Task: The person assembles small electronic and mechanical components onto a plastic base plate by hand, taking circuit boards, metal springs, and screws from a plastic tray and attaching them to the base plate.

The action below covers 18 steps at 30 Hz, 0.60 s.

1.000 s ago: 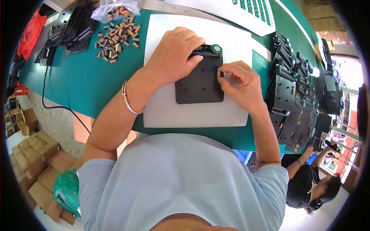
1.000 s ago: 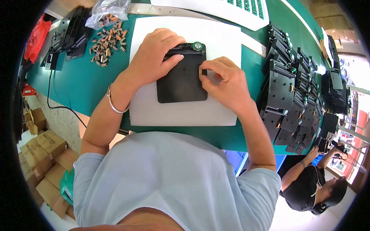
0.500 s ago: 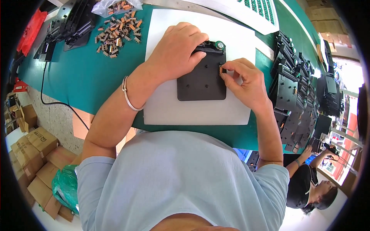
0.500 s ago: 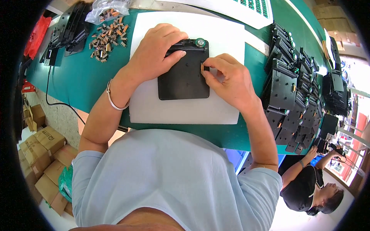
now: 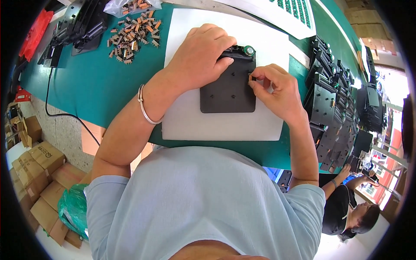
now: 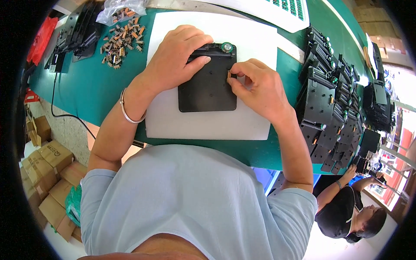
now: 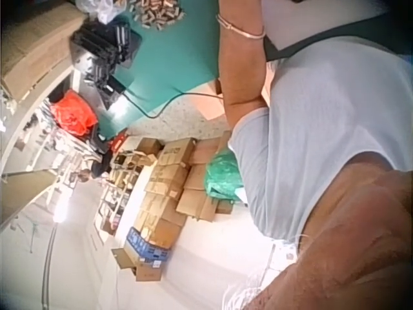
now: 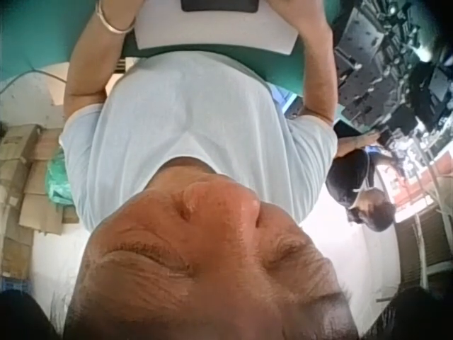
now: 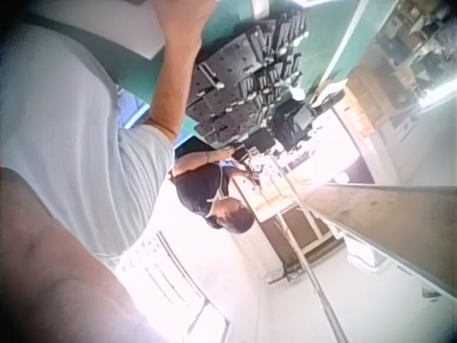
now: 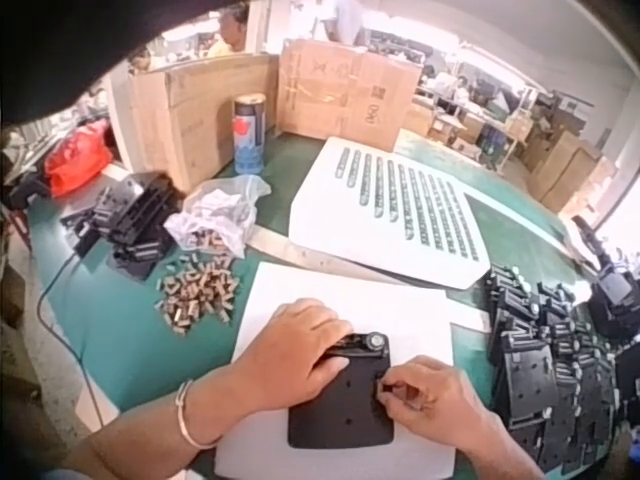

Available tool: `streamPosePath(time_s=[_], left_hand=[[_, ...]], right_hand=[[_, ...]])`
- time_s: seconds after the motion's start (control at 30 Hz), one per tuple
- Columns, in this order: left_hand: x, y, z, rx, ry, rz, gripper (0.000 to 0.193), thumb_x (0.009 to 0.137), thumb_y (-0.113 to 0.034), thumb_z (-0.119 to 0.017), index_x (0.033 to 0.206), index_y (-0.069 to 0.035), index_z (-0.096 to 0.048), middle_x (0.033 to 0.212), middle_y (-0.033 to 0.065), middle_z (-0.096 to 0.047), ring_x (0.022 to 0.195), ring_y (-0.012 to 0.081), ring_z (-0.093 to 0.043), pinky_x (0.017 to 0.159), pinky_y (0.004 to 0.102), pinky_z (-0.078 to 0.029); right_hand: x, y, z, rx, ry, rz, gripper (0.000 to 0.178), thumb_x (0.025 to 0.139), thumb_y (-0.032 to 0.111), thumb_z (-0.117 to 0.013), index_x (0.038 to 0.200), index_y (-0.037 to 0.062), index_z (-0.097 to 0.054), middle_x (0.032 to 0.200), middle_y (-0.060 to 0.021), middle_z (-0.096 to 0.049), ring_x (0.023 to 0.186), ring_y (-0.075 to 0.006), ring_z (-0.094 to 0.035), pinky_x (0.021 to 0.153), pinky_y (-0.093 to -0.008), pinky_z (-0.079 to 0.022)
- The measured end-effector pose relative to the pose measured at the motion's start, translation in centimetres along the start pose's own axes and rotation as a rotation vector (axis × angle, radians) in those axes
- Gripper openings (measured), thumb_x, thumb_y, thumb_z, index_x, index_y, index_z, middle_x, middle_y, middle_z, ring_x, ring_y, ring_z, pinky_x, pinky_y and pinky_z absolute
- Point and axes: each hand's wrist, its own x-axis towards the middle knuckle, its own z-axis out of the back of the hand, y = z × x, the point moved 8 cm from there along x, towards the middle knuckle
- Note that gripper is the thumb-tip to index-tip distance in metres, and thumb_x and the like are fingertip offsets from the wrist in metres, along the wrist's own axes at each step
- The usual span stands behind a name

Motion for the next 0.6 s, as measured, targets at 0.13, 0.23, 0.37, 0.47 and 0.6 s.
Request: streamPosePath(time_s=[0.13,0.23,0.37,0.47,0.6], left_hand=[[-0.05,0.08,-0.08,-0.013,-0.011,-0.006,0.034,0.079,-0.015,-0.07,0.11,-0.006,-0.06,0.106,0.0127,-0.061,0.105,0.0326,-0.055,0.095,0.0437,-0.044],[-0.14,0.12,0.04,-0.003,-0.029,-0.013,0.034,0.079,-0.014,-0.07,0.11,-0.006,-0.06,0.106,0.0127,-0.061,0.105,0.0324,-0.055,0.094,0.0433,-0.044],[-0.07,0.2,-0.06,-0.01,-0.027,-0.012,0.033,0.079,-0.014,-0.07,0.11,-0.006,-0.06,0.105,0.0127,-0.061,0.104,0.0324,-0.055,0.094,0.043,-0.044],[-0.04,0.04,0.07,-0.012,-0.039,-0.034,0.033,0.079,-0.014,-0.07,0.109,-0.006,-0.06,0.104,0.0124,-0.061,0.103,0.0322,-0.055,0.093,0.0428,-0.044],[-0.04,0.01,0.05,-0.017,-0.034,-0.025,0.031,0.08,-0.014,-0.069,0.109,-0.005,-0.06,0.102,0.0121,-0.061,0.102,0.0319,-0.055,0.092,0.0428,-0.044]], right_hand=[[-0.23,-0.44,0.2,0.053,-0.02,0.017,0.014,0.082,0.006,-0.072,0.095,0.0033,-0.069,0.082,-0.0057,-0.064,0.065,-0.0133,-0.06,0.059,-0.0266,-0.049],[-0.12,-0.91,0.37,0.108,0.004,-0.03,0.012,0.084,0.006,-0.071,0.096,0.0032,-0.07,0.083,-0.0055,-0.065,0.067,-0.0123,-0.06,0.059,-0.0263,-0.048],[0.07,-0.94,0.23,0.081,0.019,-0.026,0.012,0.086,0.007,-0.07,0.096,0.0028,-0.069,0.084,-0.0062,-0.065,0.068,-0.0132,-0.06,0.059,-0.0263,-0.047],[-0.03,-0.92,0.08,0.061,0.017,-0.002,0.012,0.086,0.008,-0.07,0.098,0.0026,-0.068,0.085,-0.0071,-0.065,0.068,-0.0148,-0.061,0.059,-0.0269,-0.048],[-0.29,-0.07,0.11,-0.039,0.002,0.052,0.015,0.087,0.008,-0.07,0.101,0.0021,-0.066,0.087,-0.0089,-0.065,0.069,-0.0187,-0.064,0.06,-0.0281,-0.051]])
